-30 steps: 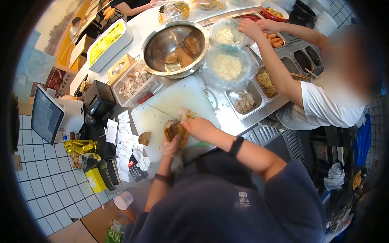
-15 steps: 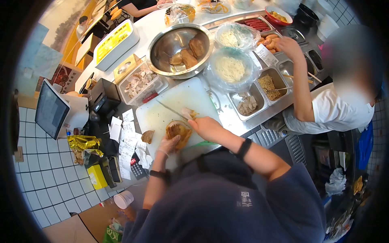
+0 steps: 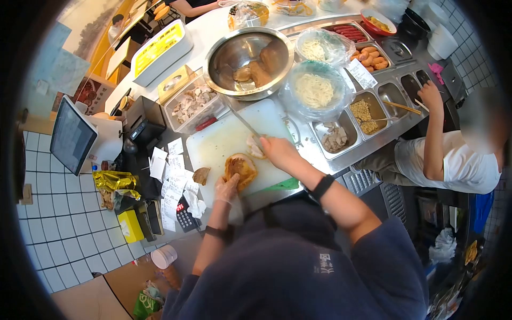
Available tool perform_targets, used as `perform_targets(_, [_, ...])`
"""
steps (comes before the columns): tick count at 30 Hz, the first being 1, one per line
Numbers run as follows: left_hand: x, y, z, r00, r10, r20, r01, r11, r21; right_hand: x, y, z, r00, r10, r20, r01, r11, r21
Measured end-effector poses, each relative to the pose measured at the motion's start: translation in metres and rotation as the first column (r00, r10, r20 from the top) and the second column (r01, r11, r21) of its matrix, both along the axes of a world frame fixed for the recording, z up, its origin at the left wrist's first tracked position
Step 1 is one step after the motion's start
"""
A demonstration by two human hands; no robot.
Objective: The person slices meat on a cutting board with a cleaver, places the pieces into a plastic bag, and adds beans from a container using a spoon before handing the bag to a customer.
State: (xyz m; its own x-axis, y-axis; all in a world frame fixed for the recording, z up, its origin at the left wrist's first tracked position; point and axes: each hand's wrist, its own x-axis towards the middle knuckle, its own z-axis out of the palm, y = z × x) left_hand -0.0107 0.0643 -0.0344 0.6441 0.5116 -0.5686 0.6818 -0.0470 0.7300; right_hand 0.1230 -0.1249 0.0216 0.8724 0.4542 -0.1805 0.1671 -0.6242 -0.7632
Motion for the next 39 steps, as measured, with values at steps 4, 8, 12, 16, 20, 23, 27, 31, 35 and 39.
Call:
perform_targets(4, [0.004,0.013,-0.012,0.997,-0.036,0.065,0.031,0.996,0.088,-0.021,-0.016,0.024,0.994,0.088,-0.061,-0.091,0.995,-0.043])
perform_targets(8, [0.008,0.013,-0.007,0.979,-0.123,0.16,0.122,0.992,0.018,-0.048,-0.023,0.042,0.984,0.157,-0.09,-0.164,0.983,-0.081])
perform_targets(12, [0.016,0.008,0.017,0.995,-0.022,0.099,0.055,0.939,-0.34,-0.067,-0.029,0.057,0.98,0.188,-0.063,-0.195,0.968,-0.159])
perform_targets(16, [0.024,0.011,0.02,1.0,0.0,0.028,0.013,0.9,-0.435,-0.074,-0.024,0.06,0.975,0.22,-0.01,-0.215,0.94,-0.266])
perform_targets(20, [0.031,0.004,0.031,0.999,-0.016,-0.028,0.006,0.944,-0.329,-0.079,-0.003,0.039,0.976,0.215,0.026,-0.199,0.939,-0.28])
perform_targets(23, [0.027,0.002,0.021,1.0,-0.018,0.002,0.018,0.963,-0.269,-0.061,0.023,0.003,0.973,0.22,0.073,-0.195,0.947,-0.256])
perform_targets(27, [0.022,0.005,0.014,1.0,-0.012,0.001,0.011,0.962,-0.273,-0.025,0.023,-0.004,0.966,0.258,-0.014,-0.258,0.958,-0.127])
perform_targets(31, [0.029,0.012,0.015,0.997,-0.058,-0.05,0.044,0.97,-0.239,-0.03,-0.01,0.039,0.946,0.312,-0.086,-0.323,0.921,-0.218])
perform_targets(35, [0.032,0.015,0.016,0.997,-0.038,-0.074,0.012,0.946,-0.325,-0.061,-0.006,0.04,0.96,0.274,-0.061,-0.28,0.909,-0.309])
perform_targets(39, [0.031,0.018,0.005,0.994,-0.098,-0.056,0.08,0.96,-0.267,-0.042,0.025,-0.015,0.965,0.261,0.006,-0.254,0.943,-0.213])
